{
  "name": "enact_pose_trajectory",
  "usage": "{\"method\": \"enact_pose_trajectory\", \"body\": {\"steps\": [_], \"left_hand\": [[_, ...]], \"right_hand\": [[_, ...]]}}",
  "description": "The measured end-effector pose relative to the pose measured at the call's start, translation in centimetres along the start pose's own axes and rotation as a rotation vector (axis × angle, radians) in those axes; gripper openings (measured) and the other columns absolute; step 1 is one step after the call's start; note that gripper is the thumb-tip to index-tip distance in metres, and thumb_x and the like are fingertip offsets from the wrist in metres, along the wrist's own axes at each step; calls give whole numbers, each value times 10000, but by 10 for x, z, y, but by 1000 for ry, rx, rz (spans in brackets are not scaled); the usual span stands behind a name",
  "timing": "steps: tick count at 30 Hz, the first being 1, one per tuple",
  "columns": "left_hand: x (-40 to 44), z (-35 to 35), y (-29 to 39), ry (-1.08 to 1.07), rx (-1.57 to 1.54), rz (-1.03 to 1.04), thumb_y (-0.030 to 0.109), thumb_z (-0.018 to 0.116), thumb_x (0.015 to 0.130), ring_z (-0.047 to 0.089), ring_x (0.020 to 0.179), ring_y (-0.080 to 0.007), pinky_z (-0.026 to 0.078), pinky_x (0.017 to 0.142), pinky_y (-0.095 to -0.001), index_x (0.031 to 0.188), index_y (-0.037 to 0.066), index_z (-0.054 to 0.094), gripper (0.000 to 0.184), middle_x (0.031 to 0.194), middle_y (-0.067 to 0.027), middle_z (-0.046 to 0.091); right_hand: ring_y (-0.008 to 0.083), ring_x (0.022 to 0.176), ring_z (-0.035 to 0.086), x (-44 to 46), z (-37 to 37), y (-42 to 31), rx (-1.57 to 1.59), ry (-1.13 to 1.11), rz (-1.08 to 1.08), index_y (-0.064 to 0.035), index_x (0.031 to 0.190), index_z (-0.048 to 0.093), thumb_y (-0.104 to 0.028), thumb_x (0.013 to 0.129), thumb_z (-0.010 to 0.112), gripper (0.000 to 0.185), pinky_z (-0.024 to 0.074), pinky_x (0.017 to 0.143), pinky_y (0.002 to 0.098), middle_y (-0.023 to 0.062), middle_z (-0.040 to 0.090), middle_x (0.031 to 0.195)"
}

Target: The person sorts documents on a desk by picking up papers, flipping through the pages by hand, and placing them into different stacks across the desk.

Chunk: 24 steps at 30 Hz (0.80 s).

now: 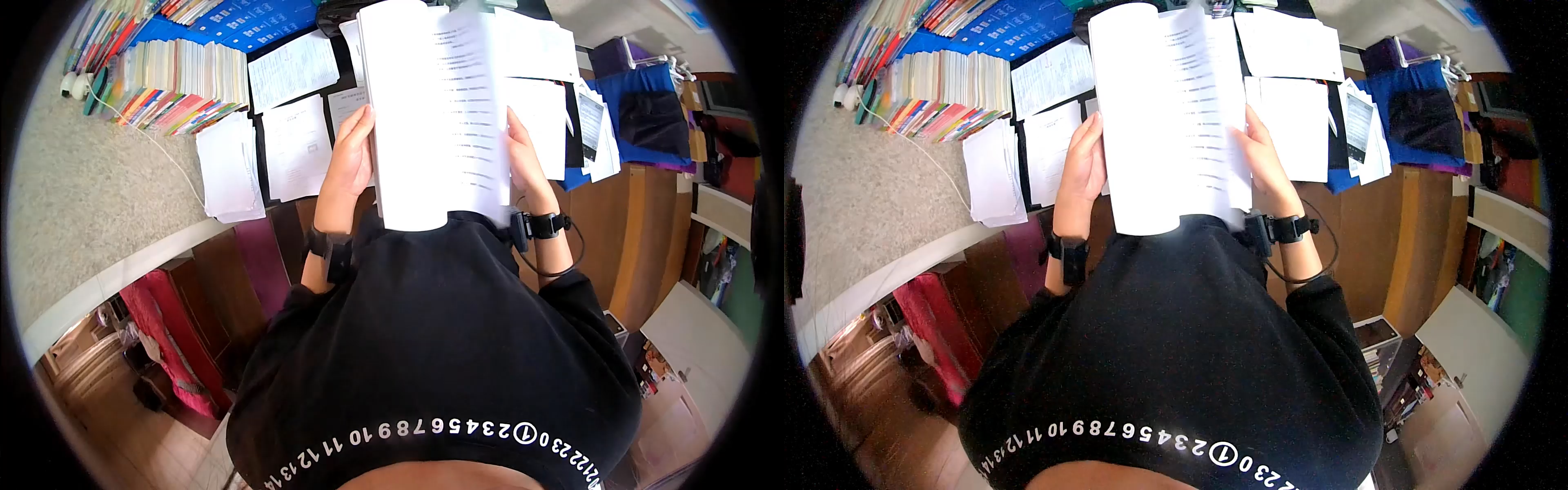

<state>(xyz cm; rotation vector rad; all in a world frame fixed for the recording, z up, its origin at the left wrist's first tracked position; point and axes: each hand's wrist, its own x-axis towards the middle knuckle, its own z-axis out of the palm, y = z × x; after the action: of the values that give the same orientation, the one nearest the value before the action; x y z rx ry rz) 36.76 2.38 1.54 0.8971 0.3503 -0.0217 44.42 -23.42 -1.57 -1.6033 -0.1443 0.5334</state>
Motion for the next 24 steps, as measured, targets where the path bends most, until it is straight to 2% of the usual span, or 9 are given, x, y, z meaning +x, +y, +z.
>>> {"method": "enact_pose_trajectory", "body": {"steps": [2, 5, 8, 11, 15, 18, 20, 23, 24], "left_hand": [[-3, 12, -3, 47, -28, 13, 259, 399, 973, 567, 987, -151, 476, 838, -270, 1164, -38, 491, 365, 1066, -124, 581], [-3, 13, -10, 22, -132, 47, 269, 379, 976, 592, 941, -157, 511, 792, -270, 1166, -31, 483, 371, 1045, -133, 582], [-4, 11, -21, 86, -229, 27, 294, 384, 973, 592, 900, -151, 500, 781, -271, 1139, -1, 517, 363, 1023, -97, 592], [-7, 16, -23, 82, -325, 24, 295, 379, 975, 604, 877, -151, 516, 760, -271, 1140, -1, 515, 365, 1023, -100, 594], [-11, 23, -27, 43, -405, 72, 299, 322, 985, 642, 853, -169, 561, 689, -267, 1207, -12, 466, 408, 1044, -155, 599], [-16, 13, -27, 113, -205, 173, 320, 318, 987, 637, 796, -152, 554, 641, -256, 1187, -18, 473, 423, 990, -137, 607], [-18, -28, -32, -47, -240, 277, 332, 326, 988, 614, 783, -138, 522, 640, -243, 1147, -5, 506, 414, 928, -98, 605], [-30, -40, -22, 335, 244, 458, 351, 328, 989, 583, 728, -122, 482, 600, -222, 1142, 8, 521, 422, 849, -59, 594], [-34, -48, -15, 374, 275, 458, 353, 327, 989, 581, 728, -120, 482, 599, -222, 1147, 8, 520, 425, 844, -56, 592]], "right_hand": [[252, 1173, 473, -6, -9, -4, -16, -4, 52, 26, 1322, 386, -330, 933, 463, 533, 406, 944, 334, 199, 468, 1289], [249, 1161, 482, -13, -8, -34, 93, 116, 146, 7, 1324, 394, -358, 938, 451, 534, 408, 938, 327, 204, 484, 1269], [201, 1130, 499, -8, -24, -29, 230, 202, 208, -29, 1310, 425, -375, 945, 428, 503, 425, 903, 317, 198, 498, 1247], [149, 1028, 554, -2, -46, -23, 256, -28, 73, -36, 1283, 453, -295, 935, 477, 435, 444, 850, 285, 165, 574, 1144], [106, 897, 593, -6, -52, -30, 144, -66, 36, -2, 1241, 482, -131, 900, 533, 368, 450, 797, 228, 98, 645, 986], [105, 865, 602, 0, -57, -18, 304, -5, -66, 16, 1218, 500, -60, 882, 544, 348, 453, 780, 209, 86, 657, 939], [105, 886, 598, 4, -70, -12, 335, 8, -120, 18, 1209, 511, -55, 884, 540, 335, 457, 775, 208, 104, 650, 975], [119, 911, 601, 13, -99, 6, 347, 49, -126, 23, 1206, 519, -54, 884, 541, 332, 465, 781, 212, 128, 638, 1025], [130, 928, 603, 12, -105, 5, 332, 59, -102, 20, 1212, 519, -59, 886, 542, 336, 466, 801, 213, 132, 626, 1062]]}}
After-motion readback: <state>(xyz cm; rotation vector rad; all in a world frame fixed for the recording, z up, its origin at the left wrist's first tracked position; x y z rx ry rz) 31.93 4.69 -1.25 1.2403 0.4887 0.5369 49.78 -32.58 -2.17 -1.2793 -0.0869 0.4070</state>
